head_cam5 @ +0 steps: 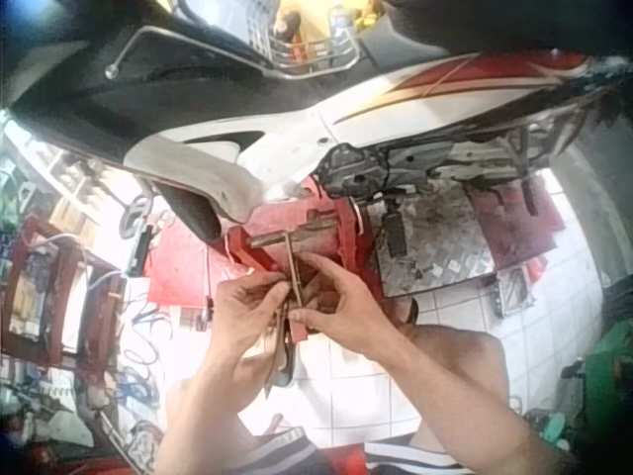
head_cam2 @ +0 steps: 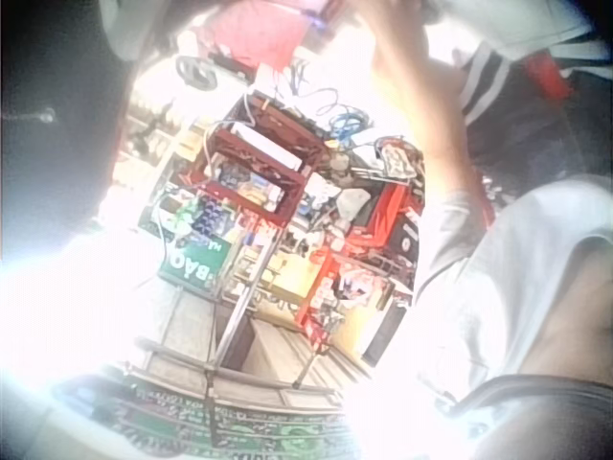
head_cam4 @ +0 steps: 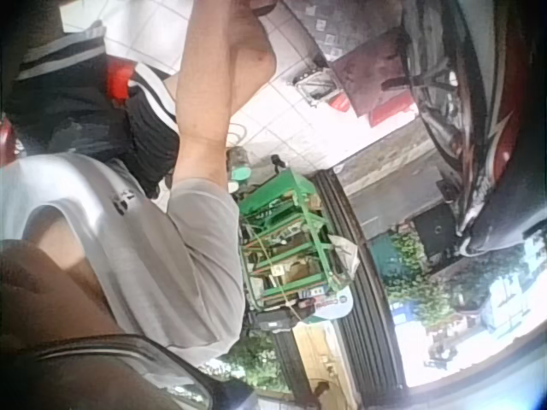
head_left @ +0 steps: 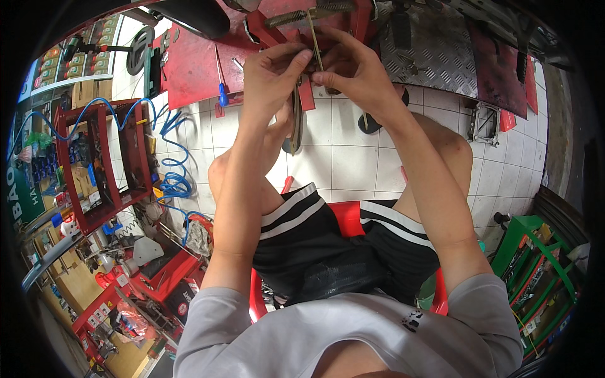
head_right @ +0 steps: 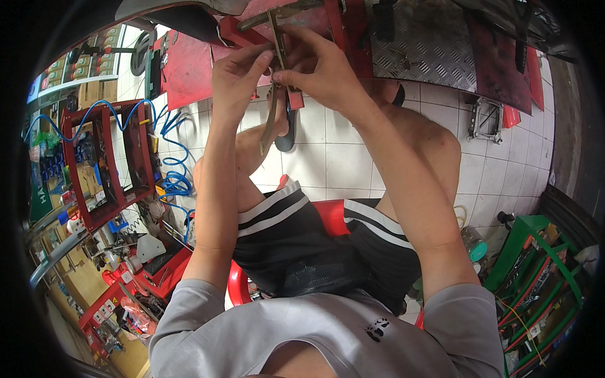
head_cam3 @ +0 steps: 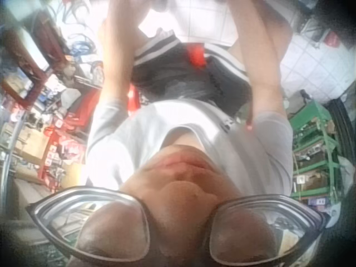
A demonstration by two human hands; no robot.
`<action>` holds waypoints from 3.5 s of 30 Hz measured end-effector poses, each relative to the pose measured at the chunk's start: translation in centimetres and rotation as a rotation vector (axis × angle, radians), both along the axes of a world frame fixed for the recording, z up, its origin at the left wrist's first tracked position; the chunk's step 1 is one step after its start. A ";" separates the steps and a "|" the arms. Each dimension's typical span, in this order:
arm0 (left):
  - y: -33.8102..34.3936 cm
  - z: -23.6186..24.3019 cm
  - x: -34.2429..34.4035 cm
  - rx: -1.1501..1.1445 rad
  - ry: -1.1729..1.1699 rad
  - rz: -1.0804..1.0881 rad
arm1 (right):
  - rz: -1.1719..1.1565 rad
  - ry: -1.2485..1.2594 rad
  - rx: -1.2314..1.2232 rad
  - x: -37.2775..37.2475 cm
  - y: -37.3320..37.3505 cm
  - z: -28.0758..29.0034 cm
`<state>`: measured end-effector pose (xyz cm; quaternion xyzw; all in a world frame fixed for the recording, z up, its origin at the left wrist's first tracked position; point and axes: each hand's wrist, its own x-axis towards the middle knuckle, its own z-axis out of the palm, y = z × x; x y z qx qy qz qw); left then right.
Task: The person sits on a red stool and works on a motorcycle part held in a red vise. They use a metal file to smooth the edges of a brass-colored metal piece, then remove it from the vise to inspect it before placing it back and continuing to file.
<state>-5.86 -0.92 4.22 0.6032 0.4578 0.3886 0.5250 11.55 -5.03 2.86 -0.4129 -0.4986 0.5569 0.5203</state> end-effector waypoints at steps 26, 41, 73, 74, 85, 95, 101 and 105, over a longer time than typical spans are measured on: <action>0.0 0.0 0.0 0.018 0.024 0.019 | -0.007 0.019 -0.021 -0.1 -0.1 0.2; 0.0 0.0 0.2 0.071 -0.066 0.009 | -0.005 0.024 -0.006 -0.1 0.0 0.0; 0.0 -0.1 -0.1 -0.079 0.015 -0.025 | -0.027 -0.116 0.015 0.0 0.1 -0.3; 0.0 -0.2 -0.1 -0.087 0.001 -0.030 | -0.038 -0.136 0.019 0.0 0.1 -0.4; 0.2 0.3 -0.7 -0.186 0.097 -0.145 | -0.002 -0.267 0.080 0.5 0.1 -0.7; 0.2 -0.3 -1.6 -0.294 0.149 -0.295 | 0.191 -0.248 0.119 1.7 0.3 -1.1; -0.2 -0.7 -1.0 -0.330 0.118 -0.278 | 0.219 -0.391 0.130 1.8 0.3 -0.3; -0.3 -1.3 -0.8 -0.296 0.119 -0.253 | 0.193 -0.368 0.083 1.5 0.3 -0.6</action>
